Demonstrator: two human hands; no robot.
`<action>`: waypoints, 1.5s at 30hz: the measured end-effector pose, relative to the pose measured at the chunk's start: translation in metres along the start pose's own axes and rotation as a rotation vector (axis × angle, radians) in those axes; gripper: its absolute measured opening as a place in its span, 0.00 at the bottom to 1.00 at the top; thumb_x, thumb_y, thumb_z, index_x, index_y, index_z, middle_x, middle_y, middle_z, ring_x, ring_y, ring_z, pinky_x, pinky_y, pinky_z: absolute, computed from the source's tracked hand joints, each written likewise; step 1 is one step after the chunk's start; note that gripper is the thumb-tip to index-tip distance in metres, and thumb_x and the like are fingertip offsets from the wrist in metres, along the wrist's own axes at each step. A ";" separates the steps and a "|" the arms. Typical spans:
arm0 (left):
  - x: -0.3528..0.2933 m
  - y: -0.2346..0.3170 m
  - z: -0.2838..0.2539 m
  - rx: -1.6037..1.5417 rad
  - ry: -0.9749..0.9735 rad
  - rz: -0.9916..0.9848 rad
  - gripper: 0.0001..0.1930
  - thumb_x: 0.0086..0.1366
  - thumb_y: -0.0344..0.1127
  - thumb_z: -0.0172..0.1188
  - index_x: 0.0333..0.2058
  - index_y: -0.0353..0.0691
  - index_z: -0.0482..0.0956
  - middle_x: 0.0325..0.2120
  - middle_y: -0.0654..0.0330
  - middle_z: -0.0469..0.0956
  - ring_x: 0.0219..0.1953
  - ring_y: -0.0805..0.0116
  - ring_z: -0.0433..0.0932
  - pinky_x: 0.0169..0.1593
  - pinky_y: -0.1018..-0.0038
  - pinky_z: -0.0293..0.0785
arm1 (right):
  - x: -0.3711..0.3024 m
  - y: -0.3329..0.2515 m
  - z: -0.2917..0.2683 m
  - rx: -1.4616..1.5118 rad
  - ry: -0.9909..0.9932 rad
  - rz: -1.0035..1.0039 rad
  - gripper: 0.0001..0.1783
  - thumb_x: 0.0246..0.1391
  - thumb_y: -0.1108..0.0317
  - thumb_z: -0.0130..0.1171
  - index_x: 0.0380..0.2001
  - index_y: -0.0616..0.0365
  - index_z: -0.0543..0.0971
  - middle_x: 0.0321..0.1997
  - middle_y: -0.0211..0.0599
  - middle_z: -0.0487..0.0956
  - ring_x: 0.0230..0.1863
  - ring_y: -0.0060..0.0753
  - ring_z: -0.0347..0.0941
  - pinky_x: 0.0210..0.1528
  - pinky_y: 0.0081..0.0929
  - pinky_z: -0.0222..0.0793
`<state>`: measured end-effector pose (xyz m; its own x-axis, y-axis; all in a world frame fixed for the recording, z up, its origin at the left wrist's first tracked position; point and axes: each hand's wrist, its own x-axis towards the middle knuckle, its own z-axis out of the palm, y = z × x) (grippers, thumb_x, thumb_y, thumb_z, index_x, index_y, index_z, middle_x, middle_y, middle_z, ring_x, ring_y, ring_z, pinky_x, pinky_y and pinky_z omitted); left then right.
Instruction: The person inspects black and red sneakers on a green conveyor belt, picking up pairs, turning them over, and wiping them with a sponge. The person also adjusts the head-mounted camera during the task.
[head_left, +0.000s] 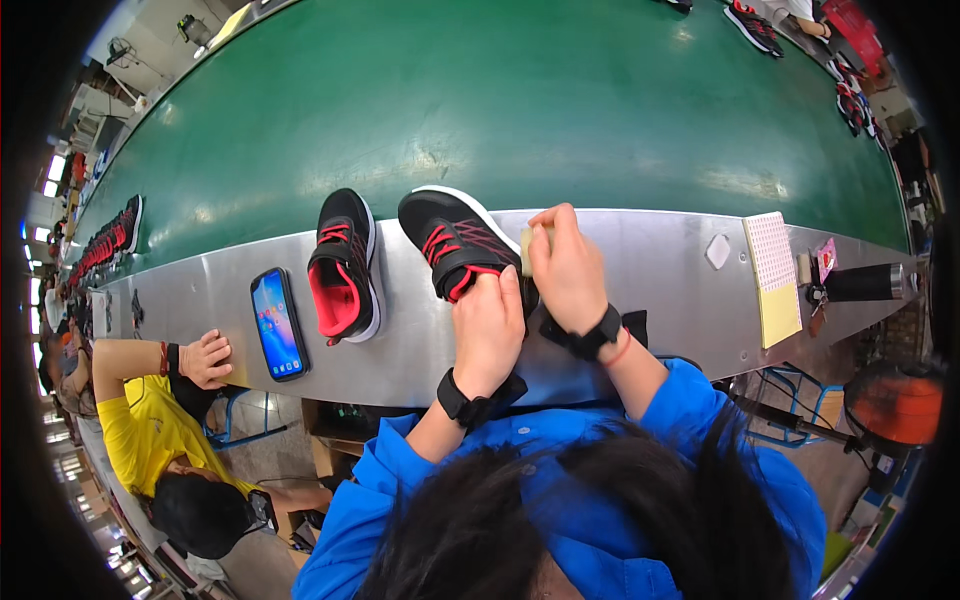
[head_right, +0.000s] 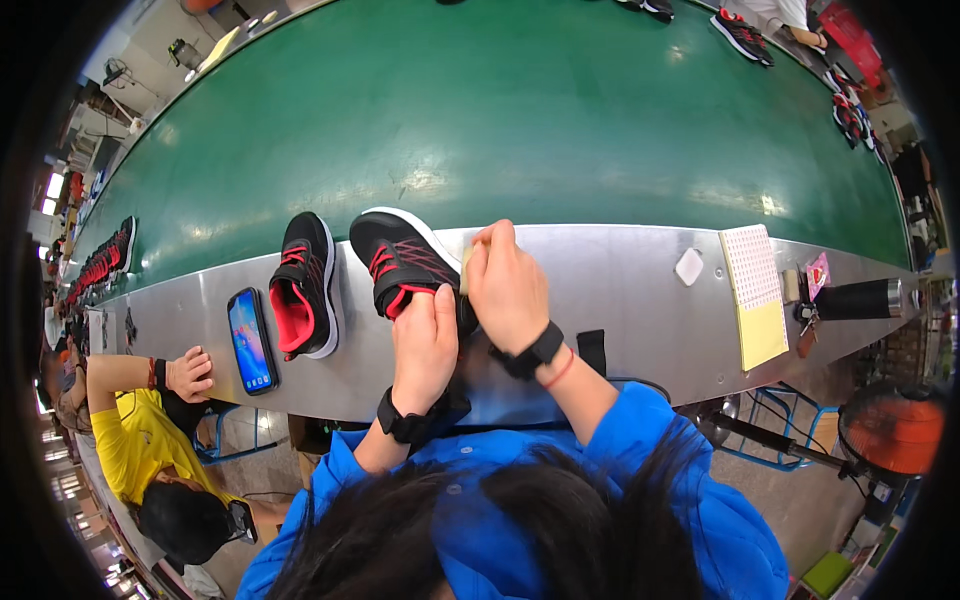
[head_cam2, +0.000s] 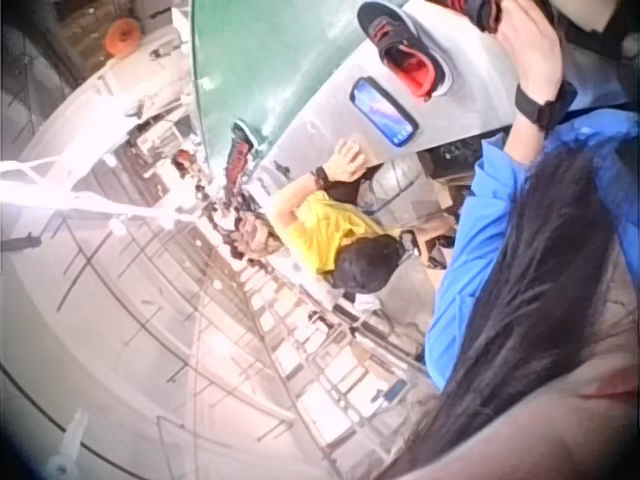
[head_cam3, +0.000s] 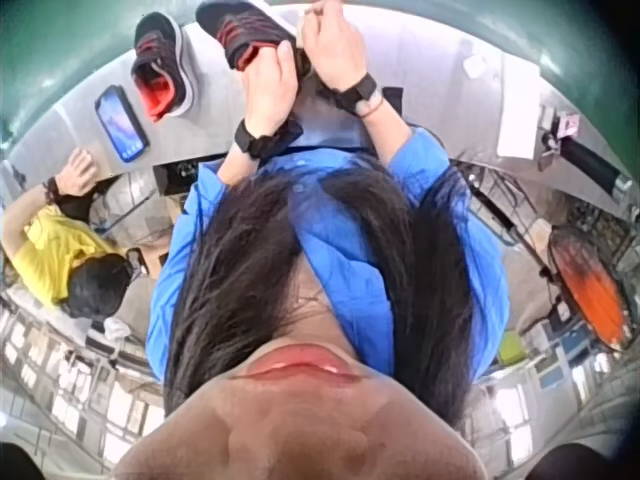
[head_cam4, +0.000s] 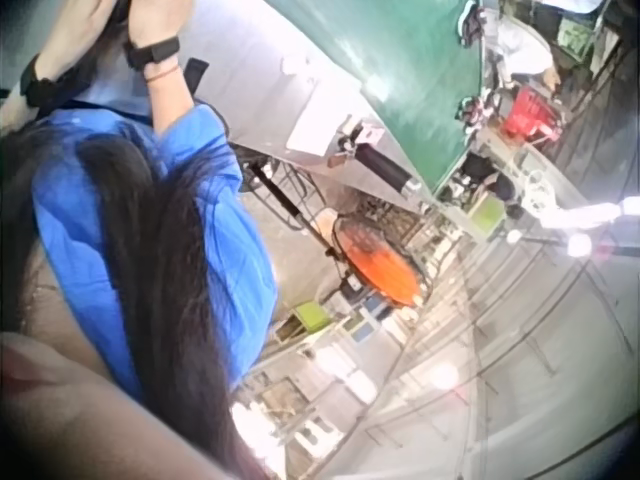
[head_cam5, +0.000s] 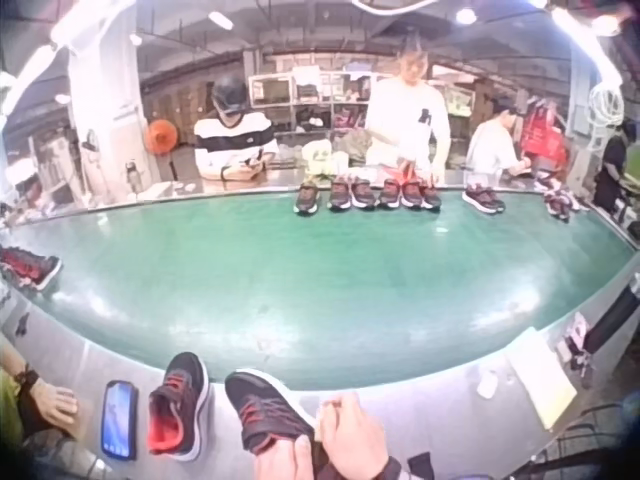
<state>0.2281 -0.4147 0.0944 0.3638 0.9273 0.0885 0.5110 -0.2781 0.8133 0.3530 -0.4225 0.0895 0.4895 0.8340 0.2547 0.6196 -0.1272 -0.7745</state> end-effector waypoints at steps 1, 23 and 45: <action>0.000 0.002 0.000 -0.013 -0.002 0.006 0.16 0.71 0.37 0.47 0.27 0.31 0.70 0.21 0.44 0.72 0.25 0.43 0.71 0.31 0.57 0.66 | 0.005 0.009 0.004 -0.016 -0.022 0.049 0.07 0.60 0.68 0.48 0.38 0.60 0.68 0.25 0.51 0.78 0.28 0.60 0.74 0.29 0.50 0.68; 0.000 -0.001 0.005 -0.028 0.070 0.009 0.19 0.70 0.39 0.48 0.22 0.33 0.69 0.17 0.43 0.73 0.23 0.40 0.73 0.29 0.51 0.66 | -0.031 -0.021 -0.025 0.002 -0.072 -0.046 0.07 0.58 0.67 0.50 0.37 0.58 0.69 0.23 0.49 0.77 0.26 0.57 0.75 0.28 0.50 0.68; -0.005 -0.006 0.006 0.001 0.097 0.048 0.20 0.71 0.40 0.46 0.23 0.30 0.69 0.19 0.41 0.72 0.24 0.40 0.72 0.29 0.54 0.66 | 0.013 0.010 -0.006 -0.125 -0.056 -0.001 0.07 0.58 0.66 0.49 0.36 0.58 0.71 0.24 0.49 0.79 0.28 0.57 0.76 0.31 0.50 0.70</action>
<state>0.2282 -0.4190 0.0853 0.3106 0.9327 0.1831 0.4953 -0.3232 0.8064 0.3692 -0.4162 0.0882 0.4557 0.8625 0.2200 0.6936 -0.1891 -0.6951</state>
